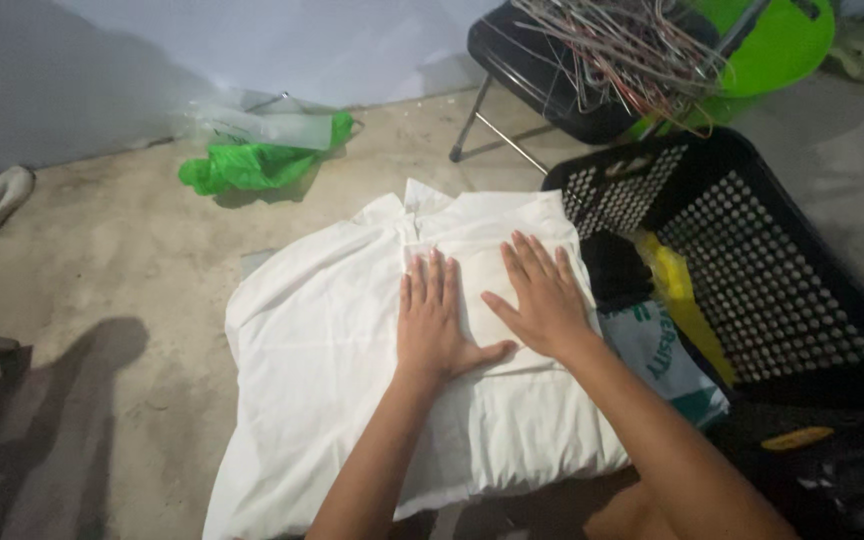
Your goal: The person picks up a white shirt from a laundry basket, spreads it out on a wooden surface, and folds it by hand, including the sleeves and main body, before placing the folded shirt back into the basket.
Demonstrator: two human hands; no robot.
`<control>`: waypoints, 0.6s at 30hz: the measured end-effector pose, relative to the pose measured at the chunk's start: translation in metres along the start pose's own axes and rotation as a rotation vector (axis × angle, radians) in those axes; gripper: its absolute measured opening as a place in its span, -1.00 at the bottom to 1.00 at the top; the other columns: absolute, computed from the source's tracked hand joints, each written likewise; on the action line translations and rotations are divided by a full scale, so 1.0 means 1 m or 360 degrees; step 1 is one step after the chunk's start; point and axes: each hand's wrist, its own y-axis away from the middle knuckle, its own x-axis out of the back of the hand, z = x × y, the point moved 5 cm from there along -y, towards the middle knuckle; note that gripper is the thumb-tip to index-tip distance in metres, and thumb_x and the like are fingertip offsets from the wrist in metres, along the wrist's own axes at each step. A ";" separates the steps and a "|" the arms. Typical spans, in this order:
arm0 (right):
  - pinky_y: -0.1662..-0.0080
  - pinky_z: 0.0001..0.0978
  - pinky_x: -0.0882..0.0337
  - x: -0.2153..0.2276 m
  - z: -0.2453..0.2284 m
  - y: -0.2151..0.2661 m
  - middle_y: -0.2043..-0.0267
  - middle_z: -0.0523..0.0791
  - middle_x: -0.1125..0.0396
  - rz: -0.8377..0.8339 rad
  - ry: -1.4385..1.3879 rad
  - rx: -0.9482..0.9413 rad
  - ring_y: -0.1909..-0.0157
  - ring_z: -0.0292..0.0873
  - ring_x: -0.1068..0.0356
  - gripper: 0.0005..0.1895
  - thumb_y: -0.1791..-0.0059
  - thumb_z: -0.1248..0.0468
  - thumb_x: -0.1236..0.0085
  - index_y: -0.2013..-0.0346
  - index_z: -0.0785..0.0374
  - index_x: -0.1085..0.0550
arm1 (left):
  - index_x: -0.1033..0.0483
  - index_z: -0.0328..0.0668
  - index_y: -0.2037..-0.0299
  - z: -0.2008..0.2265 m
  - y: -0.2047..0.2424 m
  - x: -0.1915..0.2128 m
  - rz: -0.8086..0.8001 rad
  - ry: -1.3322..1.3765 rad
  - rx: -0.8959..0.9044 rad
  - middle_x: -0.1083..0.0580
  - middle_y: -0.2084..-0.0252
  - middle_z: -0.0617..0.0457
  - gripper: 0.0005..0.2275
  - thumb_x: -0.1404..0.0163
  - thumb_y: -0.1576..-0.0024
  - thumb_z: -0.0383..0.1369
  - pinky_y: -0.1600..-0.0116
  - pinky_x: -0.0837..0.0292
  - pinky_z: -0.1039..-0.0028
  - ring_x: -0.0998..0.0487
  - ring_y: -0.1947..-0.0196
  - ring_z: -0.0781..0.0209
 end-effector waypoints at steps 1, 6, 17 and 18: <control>-0.44 0.16 0.24 -0.001 0.002 0.001 -0.55 0.08 0.10 -0.0028 0.0022 -0.0042 -0.57 0.05 0.18 -0.07 -0.02 -0.29 0.15 -0.45 0.33 -0.09 | 0.02 -0.52 -0.43 0.000 0.004 0.001 -0.0014 0.0021 -0.0012 0.06 -0.51 -0.41 0.28 -0.14 0.32 0.43 -0.49 0.37 -0.03 0.22 -0.53 -0.36; -0.42 0.19 0.22 0.014 0.009 0.003 -0.55 0.13 0.12 0.0018 0.0107 -0.0150 -0.57 0.10 0.19 -0.03 -0.03 -0.31 0.13 -0.44 0.40 -0.09 | 0.01 -0.49 -0.44 0.001 0.006 -0.004 -0.0066 -0.0076 0.0052 0.07 -0.52 -0.39 0.26 -0.14 0.32 0.41 -0.51 0.36 -0.01 0.22 -0.54 -0.36; -0.47 0.11 0.13 0.000 -0.024 0.000 -0.58 0.09 0.09 -0.0012 -0.0231 0.0281 -0.59 0.13 0.14 -0.16 -0.08 -0.24 0.12 -0.48 0.27 -0.14 | 0.03 -0.46 -0.45 -0.001 0.003 -0.005 -0.0065 -0.0114 0.0027 0.07 -0.52 -0.38 0.28 -0.16 0.35 0.39 -0.50 0.34 -0.02 0.22 -0.53 -0.34; -0.46 0.14 0.15 -0.002 -0.014 -0.007 -0.57 0.07 0.11 -0.0115 -0.0100 0.0156 -0.59 0.09 0.15 -0.12 -0.05 -0.27 0.11 -0.47 0.26 -0.13 | 0.04 -0.49 -0.44 -0.002 0.002 -0.003 -0.0030 -0.0064 0.0020 0.07 -0.51 -0.40 0.28 -0.16 0.35 0.41 -0.49 0.35 -0.03 0.22 -0.53 -0.36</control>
